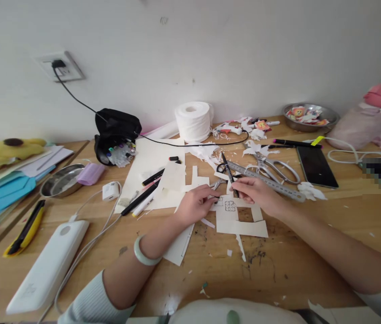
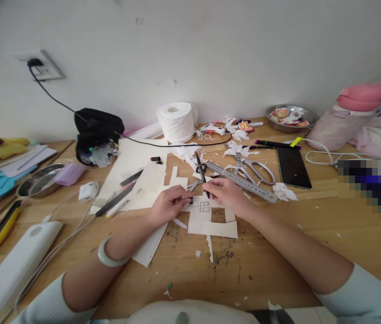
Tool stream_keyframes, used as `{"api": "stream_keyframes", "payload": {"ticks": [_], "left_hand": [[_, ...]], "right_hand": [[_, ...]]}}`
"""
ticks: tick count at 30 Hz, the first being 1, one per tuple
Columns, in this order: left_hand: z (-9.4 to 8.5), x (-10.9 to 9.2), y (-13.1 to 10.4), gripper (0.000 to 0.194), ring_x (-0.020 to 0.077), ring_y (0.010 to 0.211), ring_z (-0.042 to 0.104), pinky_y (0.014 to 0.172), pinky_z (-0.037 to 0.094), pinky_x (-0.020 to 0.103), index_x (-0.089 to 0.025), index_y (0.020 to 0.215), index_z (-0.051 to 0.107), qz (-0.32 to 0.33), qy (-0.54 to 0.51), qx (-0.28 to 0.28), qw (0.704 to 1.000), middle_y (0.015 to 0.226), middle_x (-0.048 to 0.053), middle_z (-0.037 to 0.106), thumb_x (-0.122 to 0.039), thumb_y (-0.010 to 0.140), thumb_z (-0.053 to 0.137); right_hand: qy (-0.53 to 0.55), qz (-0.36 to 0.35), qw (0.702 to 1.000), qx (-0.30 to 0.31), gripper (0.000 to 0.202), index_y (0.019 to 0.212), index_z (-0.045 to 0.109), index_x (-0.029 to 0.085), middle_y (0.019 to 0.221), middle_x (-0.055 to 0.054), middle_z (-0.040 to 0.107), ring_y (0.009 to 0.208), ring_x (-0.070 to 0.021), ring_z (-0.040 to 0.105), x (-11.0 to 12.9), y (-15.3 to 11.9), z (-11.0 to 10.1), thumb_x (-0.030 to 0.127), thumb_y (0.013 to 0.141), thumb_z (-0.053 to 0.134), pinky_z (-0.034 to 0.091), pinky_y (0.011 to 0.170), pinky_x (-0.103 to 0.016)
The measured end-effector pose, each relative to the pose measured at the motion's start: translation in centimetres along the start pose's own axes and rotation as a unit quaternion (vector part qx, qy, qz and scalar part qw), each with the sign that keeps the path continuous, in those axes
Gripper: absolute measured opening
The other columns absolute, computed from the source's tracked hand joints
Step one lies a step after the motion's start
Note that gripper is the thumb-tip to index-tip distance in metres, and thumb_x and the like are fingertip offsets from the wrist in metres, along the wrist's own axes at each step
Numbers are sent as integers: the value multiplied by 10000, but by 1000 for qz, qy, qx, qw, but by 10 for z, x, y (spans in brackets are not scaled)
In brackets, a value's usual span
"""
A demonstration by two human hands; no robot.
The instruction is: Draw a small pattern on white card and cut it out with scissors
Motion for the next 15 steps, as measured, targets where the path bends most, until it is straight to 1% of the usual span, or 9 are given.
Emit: {"api": "stream_keyframes", "payload": {"ticks": [2,4,6,9,11,15], "left_hand": [[0,0,0,199,90,587,503,578,420,207,-181,921,690,-1,-1,-1,1000,760,19,610,-141,796,540],[0,0,0,193,90,589,503,581,420,207,-177,915,691,-1,-1,-3,1000,756,19,610,-139,794,545],[0,1,0,196,89,589,504,584,421,207,-177,918,691,-1,-2,-2,1000,755,18,612,-131,789,551],[0,1,1,208,89,588,506,584,420,206,-184,928,693,0,0,-3,1000,747,15,609,-121,784,557],[-1,0,1,210,89,589,506,582,418,205,-187,928,695,3,-1,-6,1000,742,14,606,-118,783,558],[-2,-4,1,206,90,591,503,582,416,204,-179,927,695,13,-8,-10,1000,735,17,603,-118,785,559]], "right_hand": [[68,-8,997,-25,337,685,577,167,487,64,441,404,-56,327,0,2,-3,503,689,604,235,417,-220],[89,-30,995,-37,339,662,563,167,500,53,470,419,-60,369,0,4,-3,502,679,619,281,435,-221],[74,-51,995,-42,328,654,554,168,525,36,511,448,-73,420,-2,6,0,489,686,616,334,468,-232],[35,-72,995,-55,263,726,565,173,562,29,533,495,-101,475,-4,7,5,431,691,608,383,504,-249],[13,-83,995,-56,215,769,556,182,572,39,515,513,-111,480,-4,7,10,375,684,597,393,508,-254],[-52,-137,987,-66,144,745,521,195,612,37,494,548,-120,471,4,4,15,319,685,564,393,532,-264]]}}
Point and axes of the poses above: each hand's wrist, its own y-axis towards the middle knuckle, its own z-axis out of the palm, x = y × z, the point moved 8 cm from there along y, towards the middle knuckle
